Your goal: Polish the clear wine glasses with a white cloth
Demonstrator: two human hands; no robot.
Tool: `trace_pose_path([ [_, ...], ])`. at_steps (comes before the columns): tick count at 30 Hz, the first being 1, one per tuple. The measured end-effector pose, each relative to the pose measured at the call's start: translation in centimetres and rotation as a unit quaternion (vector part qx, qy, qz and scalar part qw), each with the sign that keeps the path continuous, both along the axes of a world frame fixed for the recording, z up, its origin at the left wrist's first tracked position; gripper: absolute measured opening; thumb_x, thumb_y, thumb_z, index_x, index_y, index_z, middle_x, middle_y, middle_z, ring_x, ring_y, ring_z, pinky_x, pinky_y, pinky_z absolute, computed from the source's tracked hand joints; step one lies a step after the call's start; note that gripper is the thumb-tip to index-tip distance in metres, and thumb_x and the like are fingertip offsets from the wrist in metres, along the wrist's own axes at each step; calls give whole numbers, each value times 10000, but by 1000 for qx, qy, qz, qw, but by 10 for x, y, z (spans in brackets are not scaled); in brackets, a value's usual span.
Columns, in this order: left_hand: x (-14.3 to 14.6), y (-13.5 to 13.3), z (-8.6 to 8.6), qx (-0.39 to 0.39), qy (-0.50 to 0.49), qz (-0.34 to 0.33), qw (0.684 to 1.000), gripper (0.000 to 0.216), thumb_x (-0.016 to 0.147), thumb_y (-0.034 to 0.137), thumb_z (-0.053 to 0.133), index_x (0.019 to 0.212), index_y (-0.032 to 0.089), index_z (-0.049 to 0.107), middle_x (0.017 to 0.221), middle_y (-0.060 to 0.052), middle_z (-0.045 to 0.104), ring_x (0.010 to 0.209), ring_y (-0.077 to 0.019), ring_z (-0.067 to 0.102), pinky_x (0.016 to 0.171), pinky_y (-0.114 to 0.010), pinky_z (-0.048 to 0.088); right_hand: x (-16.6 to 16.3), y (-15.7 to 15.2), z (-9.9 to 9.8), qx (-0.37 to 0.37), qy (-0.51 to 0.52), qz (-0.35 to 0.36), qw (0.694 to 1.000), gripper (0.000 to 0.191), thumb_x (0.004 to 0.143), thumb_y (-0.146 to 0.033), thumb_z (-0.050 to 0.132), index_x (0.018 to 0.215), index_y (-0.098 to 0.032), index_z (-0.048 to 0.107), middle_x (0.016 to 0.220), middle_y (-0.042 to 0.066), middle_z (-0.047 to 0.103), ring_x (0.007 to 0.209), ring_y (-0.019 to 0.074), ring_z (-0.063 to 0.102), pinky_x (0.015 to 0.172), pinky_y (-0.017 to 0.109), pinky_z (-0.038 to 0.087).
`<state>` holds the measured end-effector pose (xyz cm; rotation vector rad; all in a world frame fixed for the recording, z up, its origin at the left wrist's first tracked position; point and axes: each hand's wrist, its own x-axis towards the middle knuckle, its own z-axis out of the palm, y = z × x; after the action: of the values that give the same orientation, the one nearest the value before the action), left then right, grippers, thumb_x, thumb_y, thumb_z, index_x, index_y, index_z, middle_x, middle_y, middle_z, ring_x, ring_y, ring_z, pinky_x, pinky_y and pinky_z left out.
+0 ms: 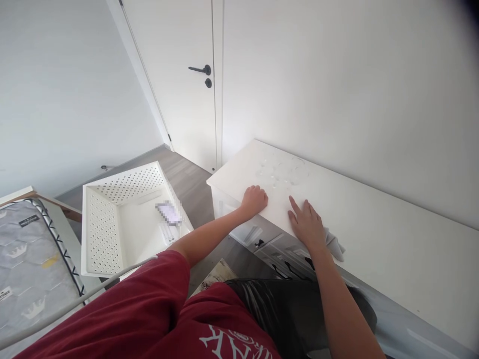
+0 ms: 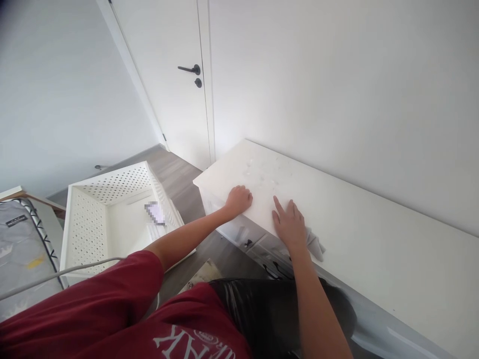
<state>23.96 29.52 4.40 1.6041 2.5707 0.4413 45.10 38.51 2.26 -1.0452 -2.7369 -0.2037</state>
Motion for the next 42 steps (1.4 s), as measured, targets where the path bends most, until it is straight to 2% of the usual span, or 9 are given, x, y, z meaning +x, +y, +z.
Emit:
trace_pose_path([
  [4,0,0,-4,-43,-30,3,999,324,1071,379,533,944,138,709,923,-66,711,888,-189,683,879,-377,566,4,0,1,5,7,12,1000,557,1139,-452,268,1687,-350,279,1588,203,441,1463,345,448,1116,498,448],
  [14,1,1,0,-71,-58,19,996,293,1038,413,626,1107,138,698,1070,-73,722,953,-186,705,888,-394,609,3,-1,0,-46,53,-4,998,642,1114,-476,260,1698,-211,216,1613,176,450,1488,319,428,1161,496,413],
  [20,3,-3,6,-76,-67,28,994,299,1033,406,637,1165,143,689,1131,-84,714,989,-195,704,903,-406,612,6,1,-1,-46,149,13,988,592,1088,-455,308,1578,-146,426,1518,166,550,1394,315,504,1124,469,442],
  [24,4,-4,15,-79,-62,42,994,311,1028,401,646,1198,144,681,1170,-92,706,1020,-206,702,915,-416,612,15,-7,0,34,279,-66,957,490,1074,-407,331,1329,-123,638,1339,210,628,1279,348,553,1096,490,417],
  [27,6,-4,22,-75,-48,53,995,345,1019,410,657,1235,142,669,1215,-102,695,1066,-223,696,943,-441,603,27,-27,-2,42,263,-133,955,471,1074,-408,334,1239,-144,688,1283,208,647,1213,366,566,1086,524,382],
  [30,7,-3,25,-69,-32,53,996,362,1021,442,642,1218,139,677,1196,-103,705,1062,-224,697,957,-445,589,42,-54,-10,16,225,-181,957,463,1073,-448,358,1307,-186,660,1376,182,621,1262,374,522,1140,563,322],
  [32,6,-2,25,-64,-21,48,997,347,1049,426,572,1144,120,707,1107,-113,732,1027,-232,710,940,-429,574,54,-70,-20,-3,203,-164,965,453,1067,-417,397,1386,-187,622,1463,177,565,1338,380,458,1181,560,278],
  [37,0,4,21,-49,-2,38,998,441,1026,310,380,917,116,760,949,-172,754,908,-307,732,744,-358,511,83,-109,-51,-62,175,-168,968,453,1026,-198,346,1356,-211,656,1356,160,621,1258,348,531,1103,478,381],
  [42,-3,7,16,-50,9,37,998,442,999,333,364,846,141,732,881,-150,744,803,-294,711,663,-330,444,83,-130,-80,-149,122,-151,970,276,1026,-353,534,919,-208,743,960,94,736,970,277,681,878,328,481],
])
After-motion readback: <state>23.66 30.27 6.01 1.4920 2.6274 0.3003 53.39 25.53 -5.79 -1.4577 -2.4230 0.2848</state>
